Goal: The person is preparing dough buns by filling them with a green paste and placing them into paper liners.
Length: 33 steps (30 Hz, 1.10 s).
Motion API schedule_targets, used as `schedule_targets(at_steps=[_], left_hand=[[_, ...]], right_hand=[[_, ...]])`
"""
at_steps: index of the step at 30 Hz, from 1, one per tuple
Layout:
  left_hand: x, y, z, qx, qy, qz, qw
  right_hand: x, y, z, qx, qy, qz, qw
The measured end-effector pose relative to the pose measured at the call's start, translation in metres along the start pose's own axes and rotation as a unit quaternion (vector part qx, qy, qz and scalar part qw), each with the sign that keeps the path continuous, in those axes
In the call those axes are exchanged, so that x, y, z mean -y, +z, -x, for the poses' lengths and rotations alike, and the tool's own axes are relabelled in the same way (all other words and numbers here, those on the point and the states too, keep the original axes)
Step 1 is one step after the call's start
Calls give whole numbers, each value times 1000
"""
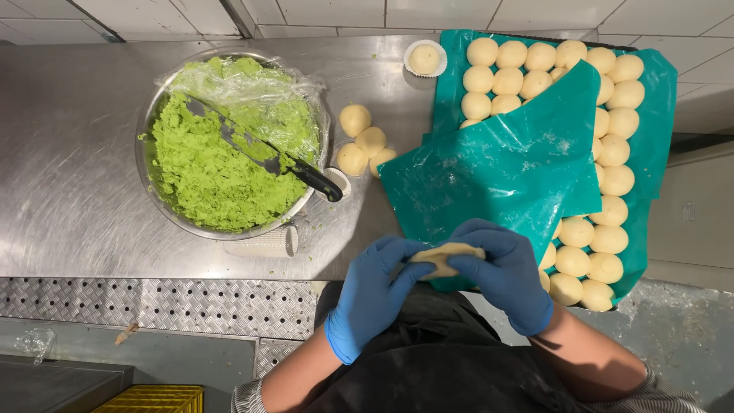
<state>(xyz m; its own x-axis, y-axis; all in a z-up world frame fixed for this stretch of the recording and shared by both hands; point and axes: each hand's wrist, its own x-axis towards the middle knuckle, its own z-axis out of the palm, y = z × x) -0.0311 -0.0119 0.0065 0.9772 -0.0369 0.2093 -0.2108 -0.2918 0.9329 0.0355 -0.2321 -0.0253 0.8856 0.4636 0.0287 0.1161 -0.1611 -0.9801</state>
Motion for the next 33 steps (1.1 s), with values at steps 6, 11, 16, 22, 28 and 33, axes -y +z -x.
schedule_targets(at_steps=[6, 11, 16, 22, 28, 33], left_hand=[[6, -13, 16, 23, -8, -93, 995], [-9, -43, 22, -28, -63, 23, 997], [32, -61, 50, -42, -15, -92, 995], [23, -124, 53, -75, -41, 43, 995], [74, -189, 90, -22, -45, -51, 997], [70, -258, 84, -48, -179, 232, 955]], right_hand=[[28, 23, -10, 35, -155, 121, 980], [-5, 37, -7, 16, -25, 20, 999], [64, 84, -35, 73, -89, 65, 991], [29, 135, -35, 40, -31, 70, 996], [77, 215, -66, 81, -84, 30, 993], [60, 277, -73, 78, -15, 51, 995]])
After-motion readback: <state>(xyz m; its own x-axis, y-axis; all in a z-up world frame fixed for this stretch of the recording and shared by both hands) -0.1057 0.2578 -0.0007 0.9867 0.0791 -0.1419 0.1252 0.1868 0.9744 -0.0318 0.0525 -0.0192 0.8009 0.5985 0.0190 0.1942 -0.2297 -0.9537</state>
